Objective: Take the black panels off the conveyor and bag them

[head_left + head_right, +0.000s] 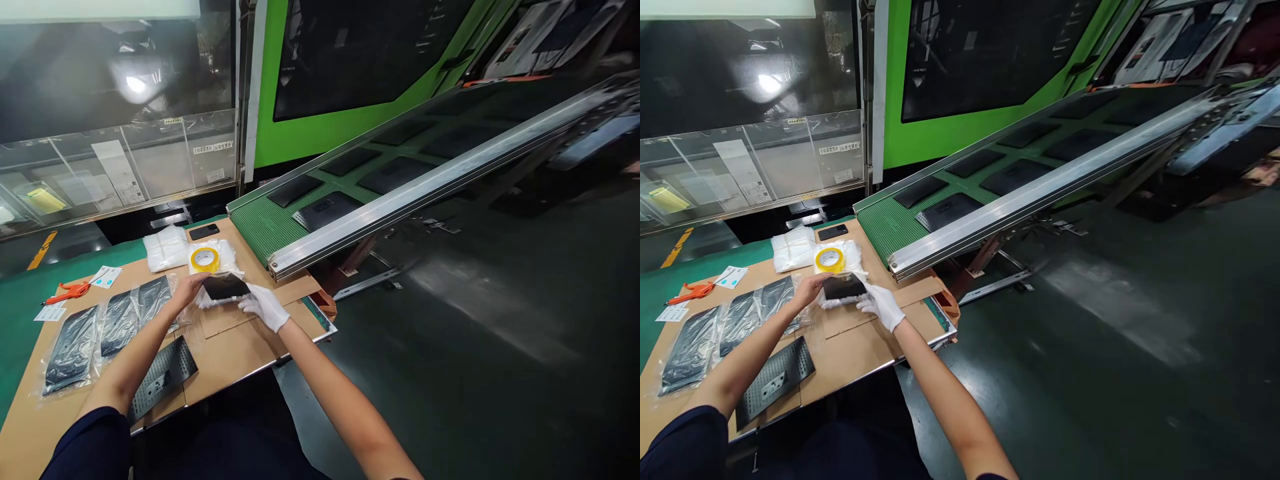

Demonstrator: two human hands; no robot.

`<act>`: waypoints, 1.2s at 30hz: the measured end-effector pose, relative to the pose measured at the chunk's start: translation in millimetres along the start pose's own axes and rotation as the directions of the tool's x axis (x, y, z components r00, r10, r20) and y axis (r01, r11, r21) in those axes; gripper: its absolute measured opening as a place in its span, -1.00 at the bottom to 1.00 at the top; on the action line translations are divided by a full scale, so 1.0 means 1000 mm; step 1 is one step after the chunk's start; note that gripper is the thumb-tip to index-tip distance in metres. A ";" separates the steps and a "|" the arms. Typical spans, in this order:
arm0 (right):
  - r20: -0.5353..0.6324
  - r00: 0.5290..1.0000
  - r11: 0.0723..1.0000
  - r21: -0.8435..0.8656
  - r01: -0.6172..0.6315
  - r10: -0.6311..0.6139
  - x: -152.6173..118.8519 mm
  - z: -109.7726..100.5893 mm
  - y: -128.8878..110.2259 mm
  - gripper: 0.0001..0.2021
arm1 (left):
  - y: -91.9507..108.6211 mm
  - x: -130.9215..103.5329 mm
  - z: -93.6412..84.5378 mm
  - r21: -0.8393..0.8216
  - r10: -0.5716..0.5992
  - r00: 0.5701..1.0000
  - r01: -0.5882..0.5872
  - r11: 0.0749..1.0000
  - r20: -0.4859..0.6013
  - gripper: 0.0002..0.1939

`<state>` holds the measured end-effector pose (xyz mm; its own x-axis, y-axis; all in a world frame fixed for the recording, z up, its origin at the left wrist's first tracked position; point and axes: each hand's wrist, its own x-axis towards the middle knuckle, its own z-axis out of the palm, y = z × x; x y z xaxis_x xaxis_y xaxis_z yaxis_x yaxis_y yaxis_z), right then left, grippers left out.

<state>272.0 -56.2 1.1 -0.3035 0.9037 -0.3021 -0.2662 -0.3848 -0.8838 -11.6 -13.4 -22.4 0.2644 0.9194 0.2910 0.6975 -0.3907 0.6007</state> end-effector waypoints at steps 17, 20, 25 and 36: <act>0.204 0.831 0.761 -0.333 0.557 -0.518 -0.003 0.056 -0.092 -0.54 | 0.134 -0.015 -0.095 -0.418 -0.115 0.974 0.024 0.908 -0.196 -0.49; 0.155 0.854 0.778 -0.359 0.516 -0.496 -0.009 0.068 -0.083 -0.62 | 0.131 -0.026 -0.087 -0.544 -0.169 0.954 0.008 0.839 -0.246 -0.45; 0.220 0.835 0.752 -0.363 0.550 -0.504 -0.014 0.077 -0.083 -0.58 | 0.120 -0.032 -0.074 -0.568 -0.275 0.878 0.004 0.823 -0.392 -0.36; -0.083 0.646 0.640 -0.280 0.715 -0.758 -0.027 0.112 -0.083 -0.68 | 0.106 -0.048 -0.066 -0.538 -0.296 0.826 -0.011 0.843 -0.480 -0.33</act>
<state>200.1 -69.7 122.1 0.0820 0.8917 0.4451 -0.1312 0.4524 -0.8821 5.5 -102.4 76.8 -0.3082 0.8535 0.4201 0.2266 -0.3631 0.9038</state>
